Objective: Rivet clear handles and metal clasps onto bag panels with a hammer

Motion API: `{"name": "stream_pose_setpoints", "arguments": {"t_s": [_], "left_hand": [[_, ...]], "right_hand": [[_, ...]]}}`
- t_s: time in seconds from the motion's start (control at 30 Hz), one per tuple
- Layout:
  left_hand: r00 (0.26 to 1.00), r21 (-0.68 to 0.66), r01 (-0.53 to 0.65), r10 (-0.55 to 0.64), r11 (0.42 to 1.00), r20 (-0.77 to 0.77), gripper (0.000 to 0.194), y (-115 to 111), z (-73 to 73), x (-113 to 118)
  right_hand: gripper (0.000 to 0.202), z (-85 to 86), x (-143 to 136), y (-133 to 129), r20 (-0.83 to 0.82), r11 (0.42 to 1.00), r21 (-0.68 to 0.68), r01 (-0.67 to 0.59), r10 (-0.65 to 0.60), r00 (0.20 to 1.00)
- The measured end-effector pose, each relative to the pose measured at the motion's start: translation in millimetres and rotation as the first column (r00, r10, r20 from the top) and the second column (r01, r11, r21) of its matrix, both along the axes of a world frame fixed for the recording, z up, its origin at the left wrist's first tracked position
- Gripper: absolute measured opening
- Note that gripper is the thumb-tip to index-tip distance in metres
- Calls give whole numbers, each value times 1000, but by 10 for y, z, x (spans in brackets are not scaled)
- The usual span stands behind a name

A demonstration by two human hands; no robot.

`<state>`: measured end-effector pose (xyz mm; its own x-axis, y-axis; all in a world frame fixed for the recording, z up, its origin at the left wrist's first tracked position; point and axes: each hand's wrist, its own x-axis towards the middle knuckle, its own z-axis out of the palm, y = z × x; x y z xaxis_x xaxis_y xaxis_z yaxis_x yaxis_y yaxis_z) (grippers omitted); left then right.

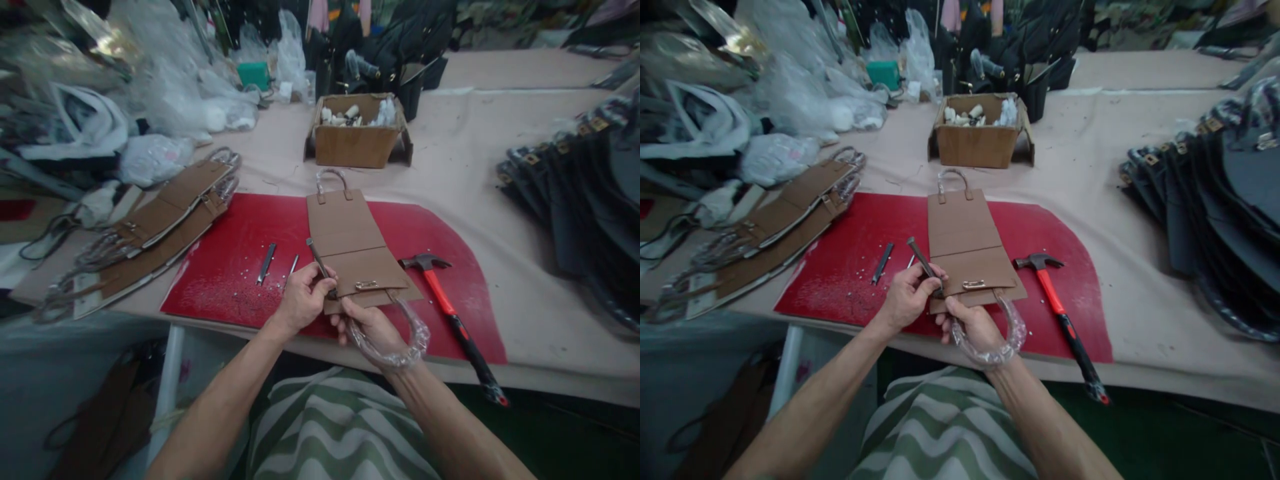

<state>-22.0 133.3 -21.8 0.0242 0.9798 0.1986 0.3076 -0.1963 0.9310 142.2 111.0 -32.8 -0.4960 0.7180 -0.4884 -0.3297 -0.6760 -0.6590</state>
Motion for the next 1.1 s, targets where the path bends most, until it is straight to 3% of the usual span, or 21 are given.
{"name": "stream_pose_setpoints", "arguments": {"t_s": [0.13,0.27,0.47,0.6,0.7,0.73,0.8,0.87,0.9,0.97,1.03,1.07,1.1], "left_hand": [[998,2,18,-18,1000,-65,12,129,-167,-24],[992,38,52,-47,998,-119,12,64,-311,-25],[969,128,121,-90,984,-229,13,-27,-363,14],[956,196,161,-104,967,-275,17,-59,-408,19],[956,239,170,-101,956,-274,19,-85,-458,20],[956,247,171,-100,954,-276,18,-92,-472,23],[955,259,168,-92,951,-282,18,-102,-488,32],[953,263,168,-88,950,-290,18,-109,-491,43],[952,261,167,-87,951,-293,18,-112,-488,49],[951,247,163,-86,955,-296,18,-119,-477,58],[954,239,152,-78,959,-291,19,-127,-464,66],[955,237,147,-76,960,-287,19,-130,-457,70],[956,236,145,-74,961,-284,19,-133,-451,73]], "right_hand": [[24,-36,-61,16,-194,976,-203,84,-124,973],[31,-81,-86,-148,-355,903,-412,122,-283,891],[28,-98,-99,-426,-403,841,-510,178,-417,814],[36,-62,49,-623,-186,762,-609,220,-407,894],[33,-23,326,-785,70,730,-640,239,-254,965],[29,-2,452,-822,130,758,-611,227,-187,974],[23,52,745,-836,255,885,-432,173,-64,965],[25,102,1063,-742,502,994,-69,88,-41,864],[27,116,1216,-656,662,989,144,17,-109,742],[29,111,1483,-435,855,863,462,-204,-373,361],[30,68,1664,-206,838,743,515,-428,-542,68],[26,43,1718,-105,824,721,493,-488,-567,-5],[20,22,1749,-18,834,726,467,-504,-552,-22]]}}
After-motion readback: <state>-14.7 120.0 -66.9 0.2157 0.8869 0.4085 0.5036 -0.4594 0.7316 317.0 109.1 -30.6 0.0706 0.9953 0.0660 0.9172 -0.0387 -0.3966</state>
